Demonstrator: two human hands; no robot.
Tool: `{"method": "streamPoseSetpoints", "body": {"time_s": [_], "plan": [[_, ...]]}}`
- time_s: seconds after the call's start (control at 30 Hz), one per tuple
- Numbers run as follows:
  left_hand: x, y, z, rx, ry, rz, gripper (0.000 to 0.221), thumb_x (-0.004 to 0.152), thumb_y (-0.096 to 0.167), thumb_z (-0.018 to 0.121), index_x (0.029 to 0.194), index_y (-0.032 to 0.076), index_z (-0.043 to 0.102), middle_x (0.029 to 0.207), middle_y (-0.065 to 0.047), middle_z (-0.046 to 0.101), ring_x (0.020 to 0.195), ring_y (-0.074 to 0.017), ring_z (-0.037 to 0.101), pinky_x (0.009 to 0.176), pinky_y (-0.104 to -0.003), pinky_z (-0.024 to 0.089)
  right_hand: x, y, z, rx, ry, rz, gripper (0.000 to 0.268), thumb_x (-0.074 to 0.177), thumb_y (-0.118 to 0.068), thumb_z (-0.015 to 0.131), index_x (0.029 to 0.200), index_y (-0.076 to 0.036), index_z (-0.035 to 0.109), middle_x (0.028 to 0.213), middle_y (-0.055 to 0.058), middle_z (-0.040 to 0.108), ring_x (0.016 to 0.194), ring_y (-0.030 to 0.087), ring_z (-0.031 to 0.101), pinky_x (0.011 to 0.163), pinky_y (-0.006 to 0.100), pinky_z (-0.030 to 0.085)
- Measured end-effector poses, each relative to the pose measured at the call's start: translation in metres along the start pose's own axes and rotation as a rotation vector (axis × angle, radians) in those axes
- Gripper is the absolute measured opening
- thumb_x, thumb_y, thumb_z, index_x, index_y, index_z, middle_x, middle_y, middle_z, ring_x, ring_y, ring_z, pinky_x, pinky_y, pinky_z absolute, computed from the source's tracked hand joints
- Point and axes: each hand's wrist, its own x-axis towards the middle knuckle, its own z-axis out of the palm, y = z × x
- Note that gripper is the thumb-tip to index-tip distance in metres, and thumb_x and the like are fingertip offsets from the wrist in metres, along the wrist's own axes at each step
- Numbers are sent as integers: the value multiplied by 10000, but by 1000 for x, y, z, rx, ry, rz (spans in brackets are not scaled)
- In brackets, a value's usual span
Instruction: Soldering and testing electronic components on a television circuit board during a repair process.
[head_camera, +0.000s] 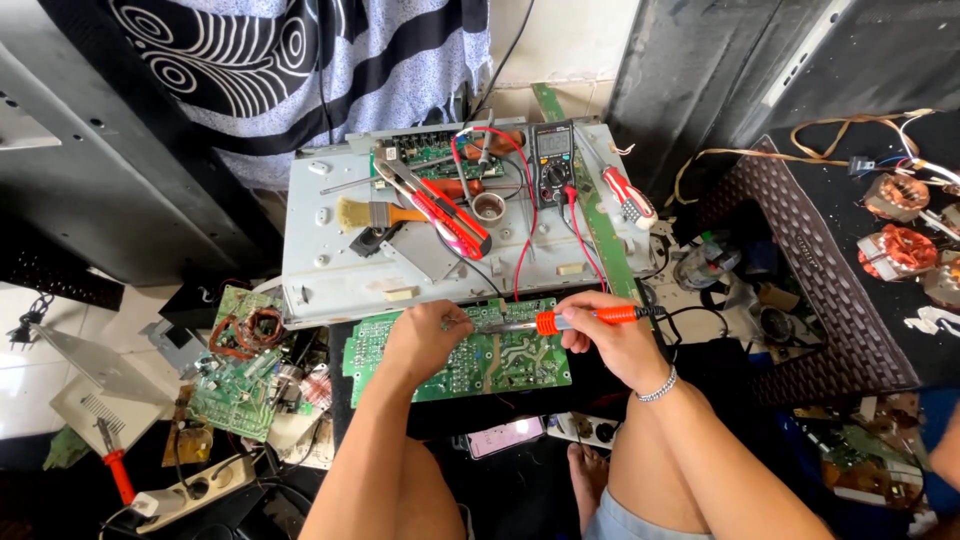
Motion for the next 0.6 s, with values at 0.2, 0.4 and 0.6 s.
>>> {"method": "streamPoseSetpoints", "body": {"time_s": [0.2, 0.4, 0.6], "plan": [[2, -2, 4, 5, 5, 2, 266, 834, 411, 728, 1008, 222, 797, 947, -40, 797, 1009, -363, 727, 899, -489, 569, -1, 2, -3, 13, 2, -15, 213, 914, -99, 671, 977, 97, 725, 591, 227, 706, 498, 212, 686, 479, 286, 582], [2, -1, 3, 10, -2, -1, 268, 837, 410, 722, 1016, 226, 796, 954, -45, 797, 1020, -364, 725, 908, -488, 566, -1, -1, -3, -3, -1, -29, 204, 911, -83, 669, 981, 98, 730, 597, 229, 712, 502, 213, 694, 485, 286, 589], [2, -3, 3, 12, -1, -5, 266, 835, 414, 721, 1019, 237, 795, 955, -32, 799, 1025, -350, 726, 909, -485, 567, 0, 0, -2, -12, -16, -31, 201, 910, -73, 665, 987, 101, 727, 603, 230, 713, 506, 214, 693, 488, 288, 588]]}}
